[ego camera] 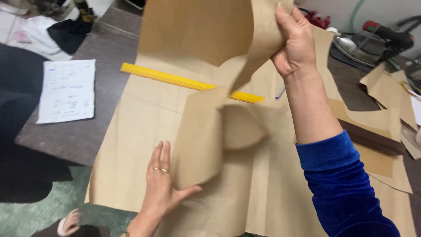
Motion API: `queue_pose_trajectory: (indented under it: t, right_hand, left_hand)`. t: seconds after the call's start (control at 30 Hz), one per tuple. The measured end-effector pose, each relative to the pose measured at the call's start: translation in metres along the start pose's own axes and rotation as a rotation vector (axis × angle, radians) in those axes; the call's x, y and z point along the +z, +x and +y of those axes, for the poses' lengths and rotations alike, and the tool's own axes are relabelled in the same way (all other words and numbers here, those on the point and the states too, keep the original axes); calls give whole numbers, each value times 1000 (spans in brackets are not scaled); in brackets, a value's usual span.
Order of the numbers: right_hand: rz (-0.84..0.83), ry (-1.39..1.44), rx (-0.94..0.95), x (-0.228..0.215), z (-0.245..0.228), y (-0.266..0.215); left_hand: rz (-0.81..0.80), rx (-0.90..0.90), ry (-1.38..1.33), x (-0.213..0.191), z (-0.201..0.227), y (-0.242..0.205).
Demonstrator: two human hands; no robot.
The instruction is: The person uses a yellow ruler and a blue pen to draw straight lines on a large sheet of brown paper. They measure and mark the paper, then fold it to align sections and continue drawing lines across the folded edges.
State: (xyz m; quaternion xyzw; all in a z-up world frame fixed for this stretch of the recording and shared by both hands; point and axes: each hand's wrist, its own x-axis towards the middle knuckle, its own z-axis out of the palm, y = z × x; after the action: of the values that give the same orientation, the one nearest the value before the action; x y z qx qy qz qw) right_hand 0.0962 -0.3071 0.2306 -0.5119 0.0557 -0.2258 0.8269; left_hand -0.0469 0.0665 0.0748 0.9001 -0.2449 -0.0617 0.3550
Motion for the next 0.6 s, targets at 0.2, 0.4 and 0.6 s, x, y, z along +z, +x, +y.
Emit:
queue_pose_trajectory:
  t: [0.2, 0.4, 0.6]
  right_hand:
    - [136, 119, -209, -53, -38, -2]
    - [218, 205, -254, -93, -101, -33]
    - [213, 121, -274, -130, -160, -88]
  left_hand:
    - [109, 171, 204, 14, 14, 22]
    - [84, -246, -16, -55, -3, 77]
    - [-23, -211, -212, -156, -44, 187]
